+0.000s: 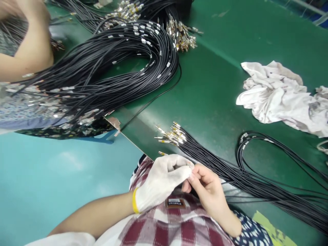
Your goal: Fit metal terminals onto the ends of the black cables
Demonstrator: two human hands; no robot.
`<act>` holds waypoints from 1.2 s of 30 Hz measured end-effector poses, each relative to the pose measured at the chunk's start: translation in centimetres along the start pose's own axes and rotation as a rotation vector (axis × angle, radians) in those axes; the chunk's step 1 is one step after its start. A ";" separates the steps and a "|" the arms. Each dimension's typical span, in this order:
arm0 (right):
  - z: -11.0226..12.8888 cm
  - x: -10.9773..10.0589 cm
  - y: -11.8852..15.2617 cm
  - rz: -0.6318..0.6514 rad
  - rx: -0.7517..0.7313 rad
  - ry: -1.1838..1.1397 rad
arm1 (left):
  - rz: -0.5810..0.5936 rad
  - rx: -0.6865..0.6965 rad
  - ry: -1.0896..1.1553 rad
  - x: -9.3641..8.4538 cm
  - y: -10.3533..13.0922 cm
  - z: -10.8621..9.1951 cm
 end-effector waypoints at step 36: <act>-1.0 0.3 0.0 0.055 0.069 -0.120 | -0.021 -0.031 0.101 -0.1 0.1 1.6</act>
Point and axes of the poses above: each hand's wrist, its own y-axis away from the middle knuckle, its own x-axis out of the palm, z = x × y, the point moved 7 cm from there along -y, towards the middle knuckle, and after that the axes turned 13 degrees about y, right-handed, at the moved point
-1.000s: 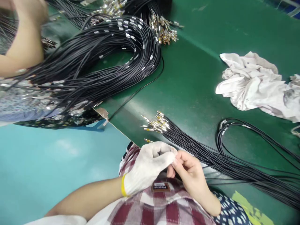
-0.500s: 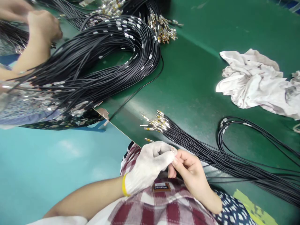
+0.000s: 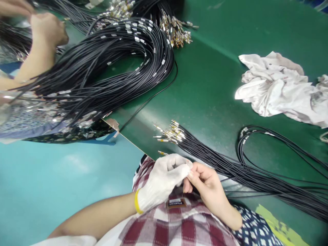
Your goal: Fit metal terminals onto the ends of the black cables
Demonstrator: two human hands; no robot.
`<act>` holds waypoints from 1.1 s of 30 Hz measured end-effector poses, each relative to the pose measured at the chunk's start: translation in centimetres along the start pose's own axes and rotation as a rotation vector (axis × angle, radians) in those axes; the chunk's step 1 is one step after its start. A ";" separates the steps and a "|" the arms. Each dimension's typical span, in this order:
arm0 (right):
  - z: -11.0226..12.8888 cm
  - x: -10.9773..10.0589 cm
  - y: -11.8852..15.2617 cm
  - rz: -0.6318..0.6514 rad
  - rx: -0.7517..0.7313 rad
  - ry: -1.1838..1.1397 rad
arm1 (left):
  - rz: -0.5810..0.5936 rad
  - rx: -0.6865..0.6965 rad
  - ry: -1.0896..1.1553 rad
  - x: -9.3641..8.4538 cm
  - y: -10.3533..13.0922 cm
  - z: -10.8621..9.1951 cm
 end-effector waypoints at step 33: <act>0.7 0.0 -0.2 0.028 0.000 0.017 | -0.023 0.030 -0.122 -1.5 0.7 -1.5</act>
Point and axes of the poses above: each hand's wrist, its own y-axis away from the middle knuckle, its own x-axis out of the palm, z = x × y, the point moved 7 cm from there along -y, towards the middle knuckle, and after that the axes turned 13 degrees about y, right-handed, at the moved point
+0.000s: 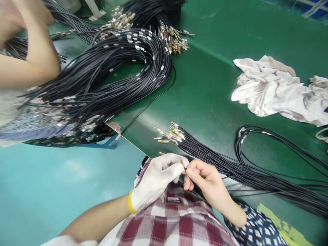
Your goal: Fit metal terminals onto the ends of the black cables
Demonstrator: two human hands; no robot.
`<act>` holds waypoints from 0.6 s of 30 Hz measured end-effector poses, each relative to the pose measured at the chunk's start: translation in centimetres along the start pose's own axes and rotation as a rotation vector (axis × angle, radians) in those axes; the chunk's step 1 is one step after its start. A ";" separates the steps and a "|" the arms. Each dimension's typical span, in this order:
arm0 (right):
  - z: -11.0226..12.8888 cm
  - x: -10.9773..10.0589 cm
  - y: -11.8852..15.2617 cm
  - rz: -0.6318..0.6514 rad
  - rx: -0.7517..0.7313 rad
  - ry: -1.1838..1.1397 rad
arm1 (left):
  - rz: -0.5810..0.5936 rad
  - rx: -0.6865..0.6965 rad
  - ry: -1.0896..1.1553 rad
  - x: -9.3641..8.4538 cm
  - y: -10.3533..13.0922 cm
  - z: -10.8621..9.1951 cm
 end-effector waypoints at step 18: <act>0.3 0.4 0.8 -0.078 -0.059 0.149 | -0.043 -0.039 0.140 1.2 0.3 1.2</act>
Point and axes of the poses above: each hand's wrist, its own y-axis away from the middle knuckle, its own x-axis out of the palm, z = x × y, the point moved 7 cm from there along -y, towards the middle knuckle, and after that the axes turned 13 degrees about y, right-handed, at the moved point
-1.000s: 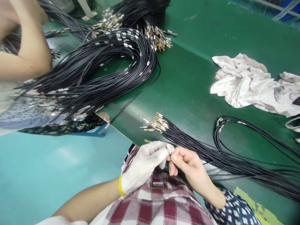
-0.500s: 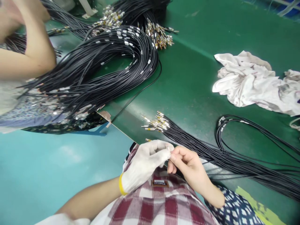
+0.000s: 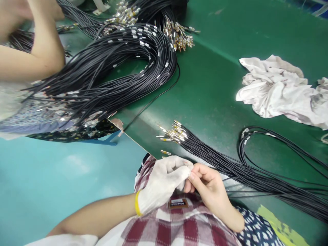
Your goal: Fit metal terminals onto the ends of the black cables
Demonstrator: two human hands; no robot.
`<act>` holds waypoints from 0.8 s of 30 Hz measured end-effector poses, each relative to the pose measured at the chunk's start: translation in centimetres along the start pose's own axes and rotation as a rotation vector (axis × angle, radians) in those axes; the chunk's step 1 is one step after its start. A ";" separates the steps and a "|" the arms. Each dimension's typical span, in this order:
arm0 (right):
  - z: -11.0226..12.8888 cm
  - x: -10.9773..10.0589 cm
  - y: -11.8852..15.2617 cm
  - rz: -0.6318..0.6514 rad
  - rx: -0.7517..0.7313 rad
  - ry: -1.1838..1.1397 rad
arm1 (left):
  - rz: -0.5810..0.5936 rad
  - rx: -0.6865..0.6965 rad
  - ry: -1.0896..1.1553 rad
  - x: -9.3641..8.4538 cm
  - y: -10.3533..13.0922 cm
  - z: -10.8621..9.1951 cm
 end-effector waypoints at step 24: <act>-1.0 0.2 -0.6 0.203 0.152 -0.277 | 0.112 0.144 -0.164 -1.2 -0.6 -1.1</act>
Point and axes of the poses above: each hand's wrist, its own y-axis away from the middle knuckle, its own x-axis out of the palm, z = x × y, the point moved 7 cm from there along -y, towards the middle knuckle, and after that the axes turned 13 degrees about y, right-handed, at the moved point
